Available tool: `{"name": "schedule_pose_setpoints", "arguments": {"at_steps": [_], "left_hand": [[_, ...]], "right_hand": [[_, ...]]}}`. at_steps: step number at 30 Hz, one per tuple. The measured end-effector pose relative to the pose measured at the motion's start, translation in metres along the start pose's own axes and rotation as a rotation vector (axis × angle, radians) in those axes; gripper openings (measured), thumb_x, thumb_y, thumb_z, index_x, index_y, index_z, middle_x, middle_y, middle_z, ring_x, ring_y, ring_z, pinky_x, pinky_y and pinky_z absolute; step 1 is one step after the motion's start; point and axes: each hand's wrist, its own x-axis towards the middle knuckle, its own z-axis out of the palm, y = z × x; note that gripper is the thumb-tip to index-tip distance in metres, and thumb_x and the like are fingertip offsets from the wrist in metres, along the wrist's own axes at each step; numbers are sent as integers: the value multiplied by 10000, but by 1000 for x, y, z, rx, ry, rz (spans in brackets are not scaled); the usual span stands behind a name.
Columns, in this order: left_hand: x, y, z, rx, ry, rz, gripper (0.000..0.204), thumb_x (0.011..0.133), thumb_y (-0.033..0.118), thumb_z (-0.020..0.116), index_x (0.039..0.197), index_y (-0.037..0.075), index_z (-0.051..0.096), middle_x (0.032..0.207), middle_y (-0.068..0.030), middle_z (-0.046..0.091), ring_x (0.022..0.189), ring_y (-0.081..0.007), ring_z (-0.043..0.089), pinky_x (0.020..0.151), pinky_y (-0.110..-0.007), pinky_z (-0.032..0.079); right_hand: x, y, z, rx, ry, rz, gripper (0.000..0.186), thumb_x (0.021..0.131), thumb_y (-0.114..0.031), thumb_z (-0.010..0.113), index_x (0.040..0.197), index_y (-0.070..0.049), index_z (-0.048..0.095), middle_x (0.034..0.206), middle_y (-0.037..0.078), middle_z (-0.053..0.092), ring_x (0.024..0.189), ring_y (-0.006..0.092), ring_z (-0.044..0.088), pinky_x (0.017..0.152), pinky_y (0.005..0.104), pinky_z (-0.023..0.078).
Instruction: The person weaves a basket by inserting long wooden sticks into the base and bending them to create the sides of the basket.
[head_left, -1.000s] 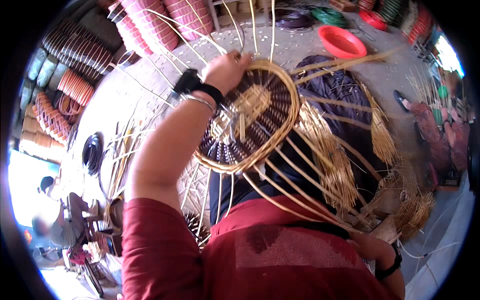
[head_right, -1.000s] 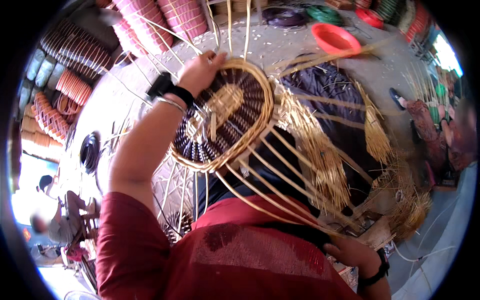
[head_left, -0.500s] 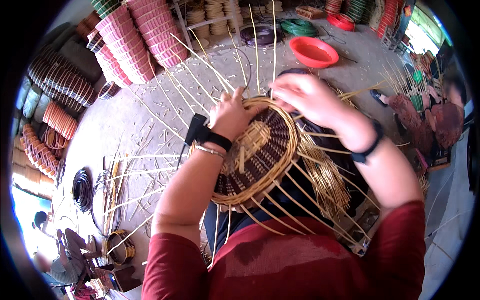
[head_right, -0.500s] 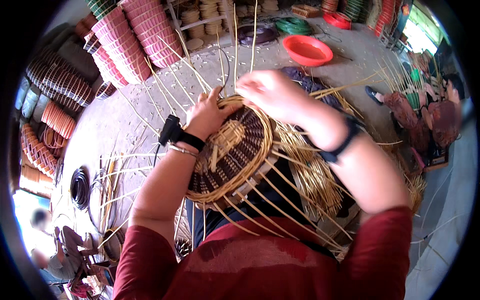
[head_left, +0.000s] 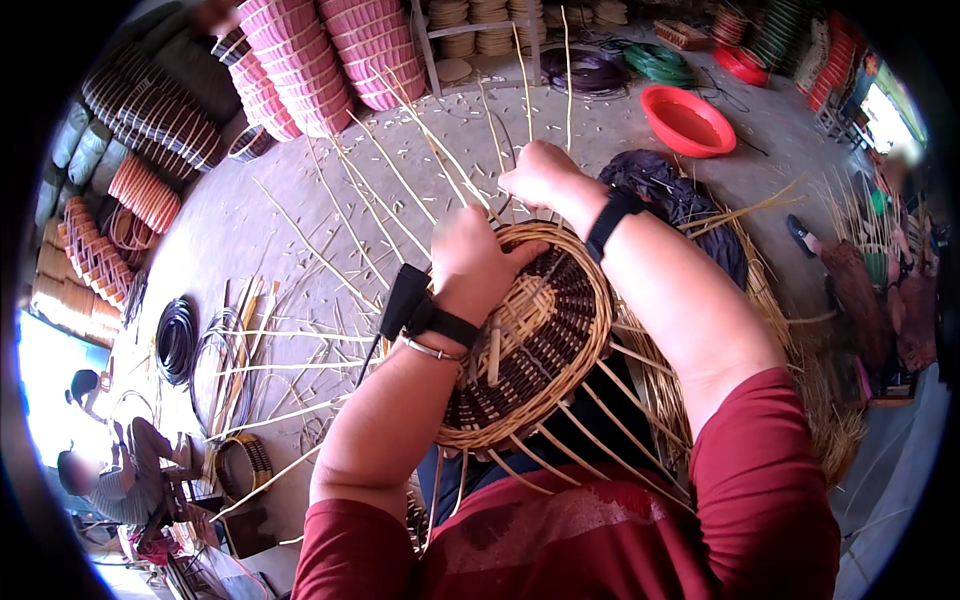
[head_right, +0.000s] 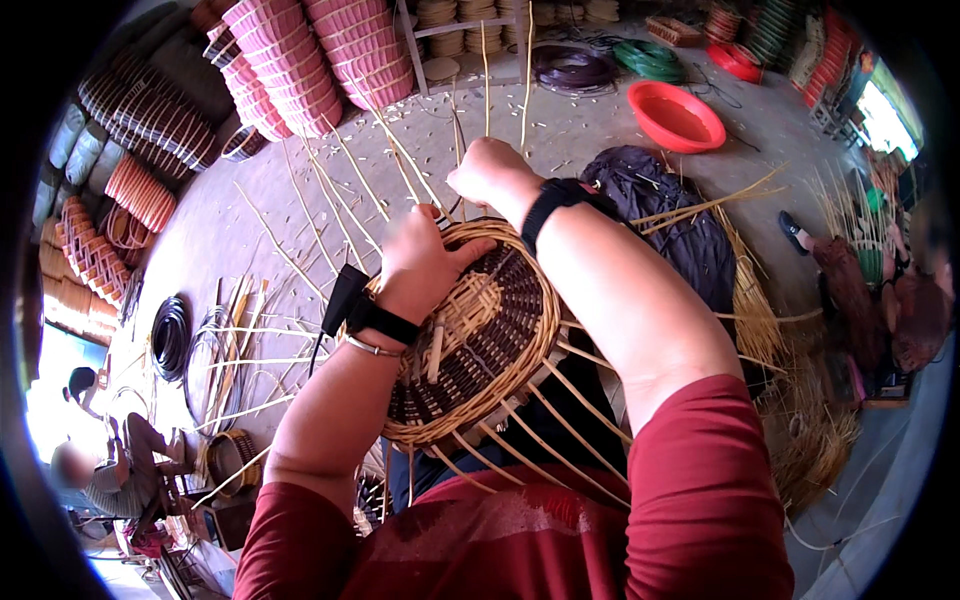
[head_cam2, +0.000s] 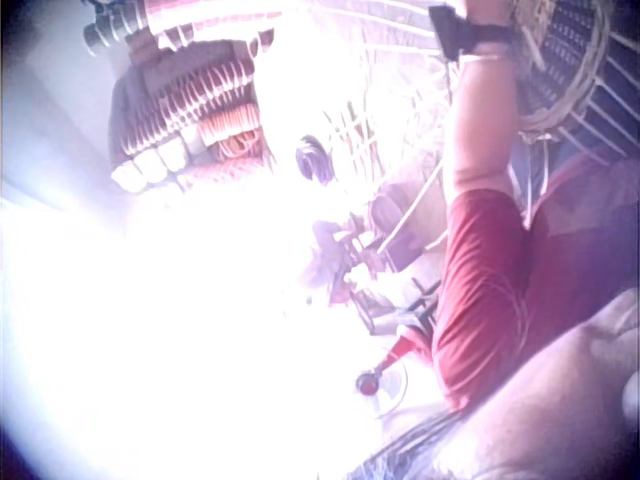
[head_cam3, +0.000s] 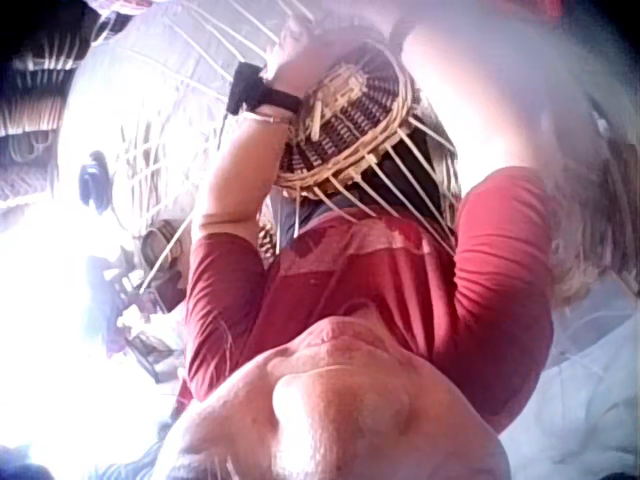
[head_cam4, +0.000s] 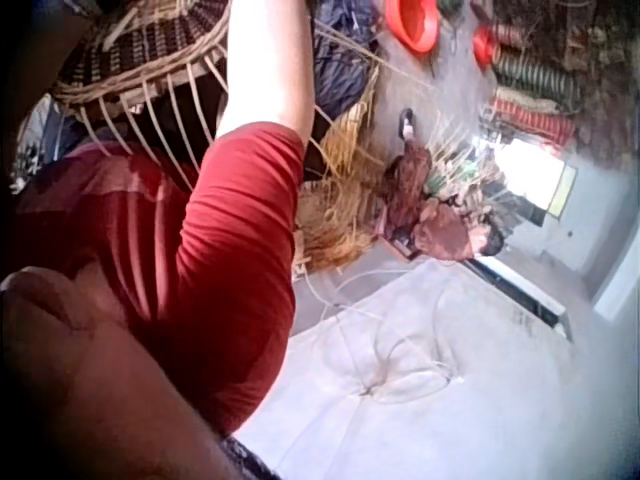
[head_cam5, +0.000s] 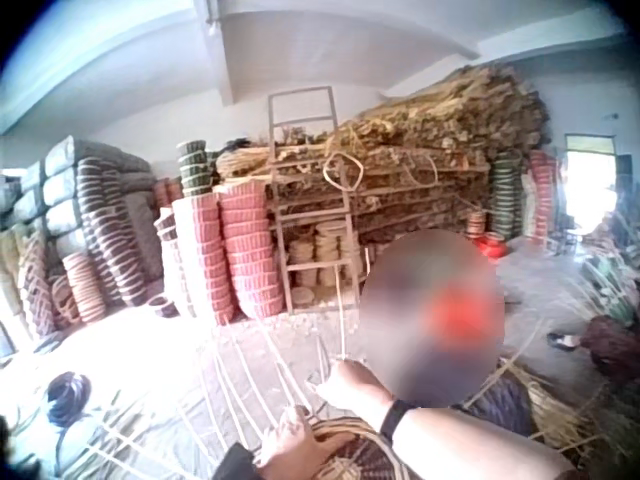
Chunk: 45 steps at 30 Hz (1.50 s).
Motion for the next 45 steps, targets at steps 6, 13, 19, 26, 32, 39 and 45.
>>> {"name": "schedule_pose_setpoints", "arguments": {"at_steps": [6, 13, 19, 26, 32, 39, 45], "left_hand": [[-10, 16, -3, 10, 123, 70, 702, 893, 686, 754, 1098, 15, 744, 1088, -222, 731, 988, -403, 741, 900, -506, 578], [-42, -4, -14, -117, 30, 176, 594, 957, 598, 739, 1201, 56, 736, 1141, -211, 708, 1020, -412, 732, 903, -491, 576], [-23, -10, -25, 256, 347, 285, 567, 1051, 504, 631, 1416, 70, 624, 1404, -197, 600, 1339, -386, 577, 1042, -576, 497], [48, -33, -34, -193, 128, 326, 403, 990, 385, 733, 1150, 20, 794, 981, -244, 779, 938, -404, 772, 853, -475, 594], [46, -4, -12, -76, -19, 340, 314, 1015, 376, 611, 1044, 152, 829, 976, -185, 793, 957, -419, 759, 901, -544, 579], [45, -3, -3, 60, 62, 234, 353, 1020, 457, 643, 1178, 200, 825, 1424, -95, 659, 1363, -359, 527, 1117, -519, 364], [71, -19, 33, -111, 187, 344, 325, 927, 387, 735, 1092, 134, 854, 1463, -132, 634, 1417, -372, 487, 1137, -524, 383]], "right_hand": [[-30, 12, 14, 1021, 7, -324, 247, 1137, -234, 520, 1218, -37, 644, 782, 6, 644, 687, 140, 599, 809, 320, 540], [-106, 19, 28, 1302, 45, -280, 335, 1179, -298, 473, 1156, -27, 669, 678, -88, 384, 603, 67, 352, 709, 290, 469], [-106, 8, 27, 1340, 142, -245, 360, 1171, -328, 493, 1115, -26, 680, 678, -73, 419, 605, 69, 394, 679, 292, 483], [-114, -4, 27, 1332, 156, -275, 349, 1162, -327, 509, 1068, -45, 692, 670, -77, 434, 605, 60, 400, 638, 262, 445], [-112, 6, 28, 1376, 171, -244, 354, 1157, -338, 515, 1038, -53, 688, 673, -84, 407, 600, 56, 358, 627, 251, 418], [-100, 24, 32, 1412, 158, -303, 360, 1150, -335, 519, 994, -55, 683, 715, -62, 492, 630, 70, 445, 639, 271, 467], [-100, 12, 30, 1399, 152, -285, 387, 1157, -367, 505, 1000, -56, 673, 662, -76, 393, 591, 72, 374, 684, 285, 470]]}}
